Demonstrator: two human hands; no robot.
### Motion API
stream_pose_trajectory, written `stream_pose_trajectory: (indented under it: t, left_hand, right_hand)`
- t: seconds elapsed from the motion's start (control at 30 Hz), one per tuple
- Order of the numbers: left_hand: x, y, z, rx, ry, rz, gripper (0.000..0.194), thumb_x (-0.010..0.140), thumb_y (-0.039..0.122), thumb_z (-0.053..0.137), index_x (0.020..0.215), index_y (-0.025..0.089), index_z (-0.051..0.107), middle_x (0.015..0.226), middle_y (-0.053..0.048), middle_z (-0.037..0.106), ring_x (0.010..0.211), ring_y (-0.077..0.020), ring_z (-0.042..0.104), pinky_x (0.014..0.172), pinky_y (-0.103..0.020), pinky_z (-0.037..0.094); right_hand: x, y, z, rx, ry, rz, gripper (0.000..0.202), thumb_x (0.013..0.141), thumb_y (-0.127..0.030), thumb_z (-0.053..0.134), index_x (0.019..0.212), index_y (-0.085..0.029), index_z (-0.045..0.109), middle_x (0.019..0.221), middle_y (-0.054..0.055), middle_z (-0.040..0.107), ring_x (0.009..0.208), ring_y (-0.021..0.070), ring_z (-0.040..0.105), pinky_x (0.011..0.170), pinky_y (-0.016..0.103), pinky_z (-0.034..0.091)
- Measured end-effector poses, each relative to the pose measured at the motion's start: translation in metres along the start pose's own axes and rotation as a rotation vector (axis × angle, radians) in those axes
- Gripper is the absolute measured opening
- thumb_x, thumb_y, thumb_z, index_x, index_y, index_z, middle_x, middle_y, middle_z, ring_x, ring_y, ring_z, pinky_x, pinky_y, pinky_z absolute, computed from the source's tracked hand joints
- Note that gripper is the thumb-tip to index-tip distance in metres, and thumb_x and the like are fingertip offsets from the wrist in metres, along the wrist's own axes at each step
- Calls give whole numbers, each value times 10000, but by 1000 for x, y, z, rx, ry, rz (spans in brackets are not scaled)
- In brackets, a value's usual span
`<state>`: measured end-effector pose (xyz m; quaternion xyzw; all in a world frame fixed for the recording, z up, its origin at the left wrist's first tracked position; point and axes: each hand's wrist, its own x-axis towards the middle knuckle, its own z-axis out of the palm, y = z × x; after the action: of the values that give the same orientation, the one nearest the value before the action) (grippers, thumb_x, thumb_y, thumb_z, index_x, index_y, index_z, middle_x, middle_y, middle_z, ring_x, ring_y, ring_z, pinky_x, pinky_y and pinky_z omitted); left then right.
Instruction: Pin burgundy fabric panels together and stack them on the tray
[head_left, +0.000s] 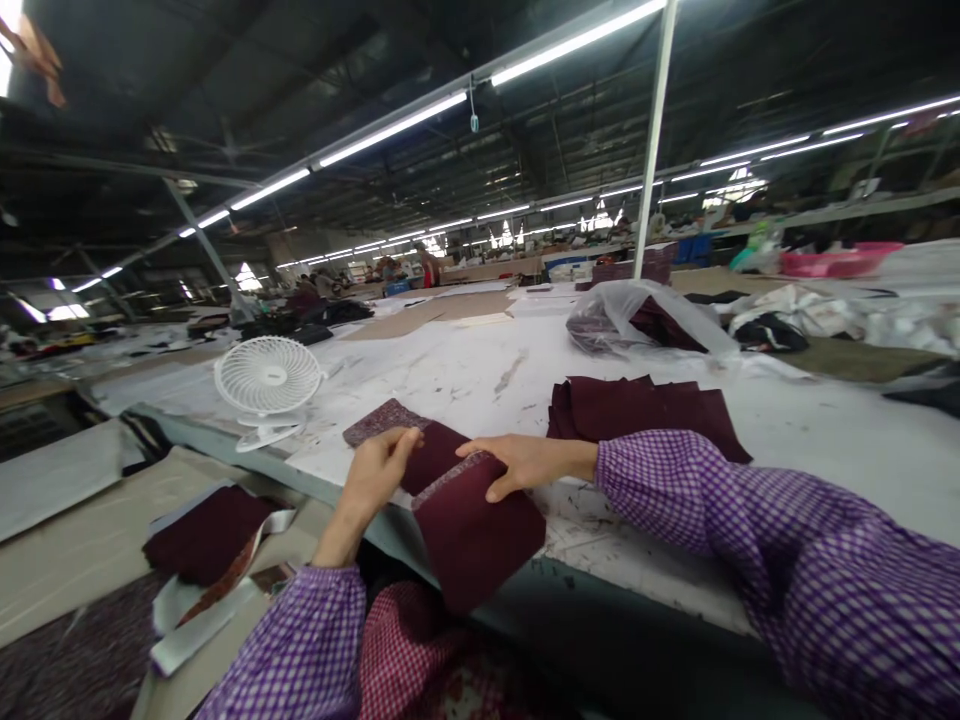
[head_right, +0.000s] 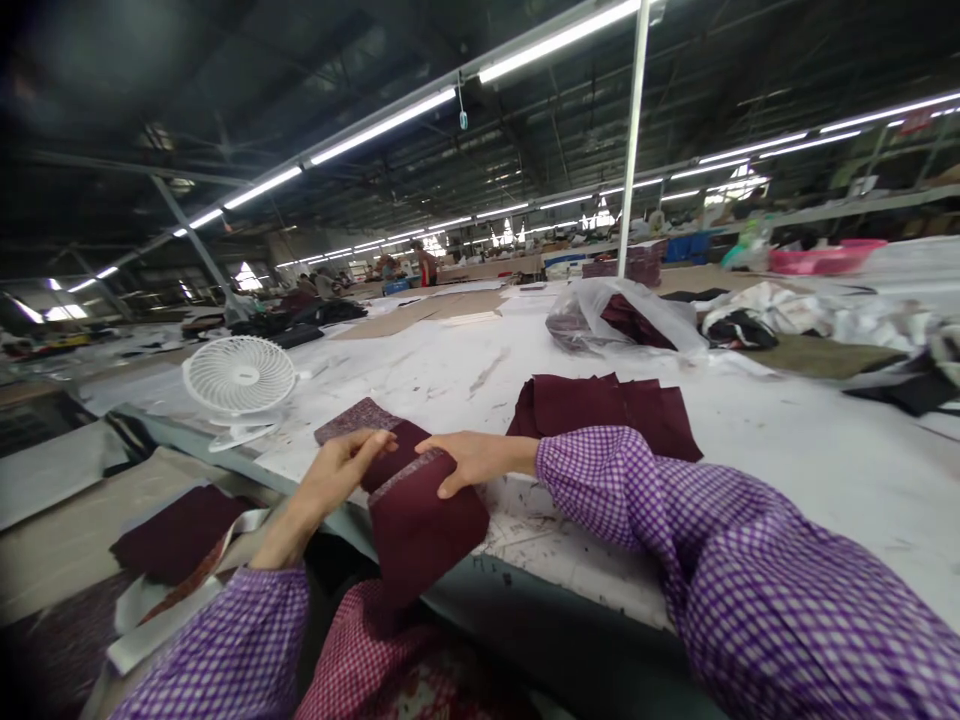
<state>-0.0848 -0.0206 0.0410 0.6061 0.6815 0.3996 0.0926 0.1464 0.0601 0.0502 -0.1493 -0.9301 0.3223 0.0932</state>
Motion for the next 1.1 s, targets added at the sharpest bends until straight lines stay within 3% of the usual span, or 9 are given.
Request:
stream_pose_trajectory:
  t: [0.1, 0.23, 0.3, 0.37, 0.47, 0.63, 0.77, 1.1]
  left_hand:
    - [-11, 29, 23, -86, -202, 68, 347, 822, 455, 531, 964, 193, 709, 874, -43, 729, 805, -199, 644, 736, -288, 465]
    - [-17, 47, 59, 19, -108, 68, 170, 790, 229, 592, 897, 201, 722, 870, -39, 725, 822, -191, 643, 776, -302, 457]
    - [-16, 46, 72, 109, -86, 111, 177, 797, 170, 572, 864, 202, 733, 879, -45, 713, 841, -191, 634, 786, -305, 451]
    - [-14, 40, 80, 174, -89, 154, 198, 810, 157, 560, 869, 207, 742, 869, -44, 694, 836, -183, 626, 771, -294, 448]
    - [-14, 34, 83, 225, -96, 195, 218, 822, 163, 556, 911, 223, 746, 863, -37, 666, 829, -170, 611, 749, -274, 444]
    - [-19, 34, 82, 249, -90, 226, 261, 855, 175, 521, 969, 252, 743, 869, -33, 648, 836, -163, 585, 726, -261, 433]
    - [-21, 34, 84, 312, -85, 267, 290, 885, 200, 482, 992, 290, 737, 854, -25, 633, 820, -156, 557, 695, -258, 414]
    - [-24, 41, 82, 525, -141, 378, 389, 930, 200, 365, 1072, 322, 706, 871, -42, 587, 836, -174, 503, 686, -273, 388]
  right_hand:
    - [3, 3, -1, -7, 17, 30, 700, 682, -182, 721, 1333, -133, 469, 1320, 133, 539, 1172, 255, 525, 1014, 381, 383]
    - [0, 14, -11, -54, 27, 113, 646, 712, -234, 710, 1306, -117, 486, 1095, 115, 658, 884, 206, 649, 817, 342, 501]
    - [-2, 23, -17, -17, 24, 205, 560, 808, -241, 605, 1326, -85, 459, 913, 95, 694, 667, 152, 649, 648, 286, 520]
    - [-5, 30, -21, 10, 63, 261, 399, 864, -180, 480, 1236, -51, 537, 792, 84, 694, 574, 124, 628, 555, 237, 502]
    - [-5, 38, -25, -53, 145, 248, 284, 845, -115, 436, 1003, -58, 664, 720, 79, 692, 559, 115, 624, 541, 208, 489]
    - [-3, 40, -23, -322, 137, 95, 221, 795, -105, 521, 889, -95, 720, 744, 69, 708, 660, 134, 638, 669, 228, 468]
    - [-2, 42, -22, -449, 132, 14, 215, 793, -111, 543, 885, -106, 737, 850, 88, 719, 741, 144, 630, 720, 229, 438]
    - [-2, 41, -21, -411, 140, 56, 248, 765, -63, 513, 873, -111, 732, 793, 62, 712, 700, 133, 612, 702, 222, 434]
